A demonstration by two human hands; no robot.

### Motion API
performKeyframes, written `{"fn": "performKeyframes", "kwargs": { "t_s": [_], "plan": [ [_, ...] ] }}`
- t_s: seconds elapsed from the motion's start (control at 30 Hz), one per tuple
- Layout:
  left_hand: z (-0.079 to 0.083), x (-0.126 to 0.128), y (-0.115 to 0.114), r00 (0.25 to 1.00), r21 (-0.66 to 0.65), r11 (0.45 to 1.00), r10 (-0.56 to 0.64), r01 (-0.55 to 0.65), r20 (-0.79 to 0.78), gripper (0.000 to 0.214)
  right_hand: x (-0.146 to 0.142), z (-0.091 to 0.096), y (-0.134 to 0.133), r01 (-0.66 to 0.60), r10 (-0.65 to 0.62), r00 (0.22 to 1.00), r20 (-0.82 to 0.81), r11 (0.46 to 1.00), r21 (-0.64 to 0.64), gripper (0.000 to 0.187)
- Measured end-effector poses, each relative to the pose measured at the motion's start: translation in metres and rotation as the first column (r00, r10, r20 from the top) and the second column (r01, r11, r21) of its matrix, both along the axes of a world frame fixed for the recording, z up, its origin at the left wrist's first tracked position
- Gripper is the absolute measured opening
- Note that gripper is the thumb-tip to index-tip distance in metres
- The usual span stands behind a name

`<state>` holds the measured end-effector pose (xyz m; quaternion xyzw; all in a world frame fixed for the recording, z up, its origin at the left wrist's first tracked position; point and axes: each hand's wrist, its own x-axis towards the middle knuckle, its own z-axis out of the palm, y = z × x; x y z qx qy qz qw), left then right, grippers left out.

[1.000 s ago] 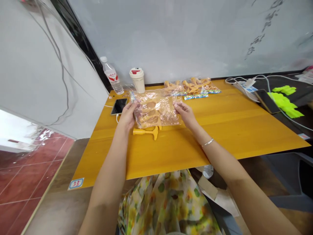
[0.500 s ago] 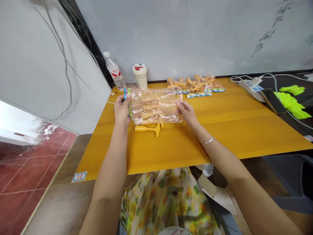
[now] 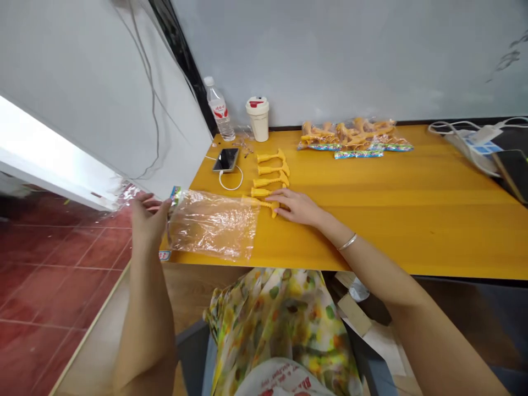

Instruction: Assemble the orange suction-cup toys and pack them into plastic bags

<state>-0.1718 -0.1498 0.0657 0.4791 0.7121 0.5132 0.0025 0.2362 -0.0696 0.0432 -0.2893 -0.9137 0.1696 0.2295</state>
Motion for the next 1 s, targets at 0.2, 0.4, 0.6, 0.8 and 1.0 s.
{"fn": "performKeyframes", "kwargs": {
  "t_s": [0.2, 0.4, 0.6, 0.8, 1.0],
  "plan": [
    [0.007, 0.108, -0.064, 0.901, -0.159, 0.924, -0.377, 0.349, -0.216, 0.040, -0.004, 0.002, -0.002, -0.038, 0.016, 0.977, 0.215, 0.994, 0.100, 0.044],
    [-0.037, 0.160, -0.108, 0.823, -0.392, 0.832, -0.508, 0.392, -0.254, 0.058, -0.012, -0.002, -0.006, -0.071, 0.061, 0.986, 0.157, 0.996, 0.061, 0.027],
    [-0.042, 0.136, -0.118, 0.763, -0.538, 0.693, -0.633, 0.480, -0.135, 0.044, -0.011, 0.004, -0.005, -0.080, 0.039, 0.985, -0.170, 0.967, -0.243, 0.032],
    [-0.030, 0.116, -0.119, 0.767, -0.450, 0.649, -0.625, 0.613, 0.143, 0.016, -0.005, 0.020, -0.001, -0.138, -0.151, 0.875, -0.460, 0.834, -0.534, 0.052],
    [-0.026, 0.130, -0.089, 0.805, -0.139, 0.855, -0.399, 0.499, 0.439, 0.028, -0.003, 0.024, -0.006, -0.270, -0.263, 0.815, -0.517, 0.616, -0.740, 0.060]
  ]
}}
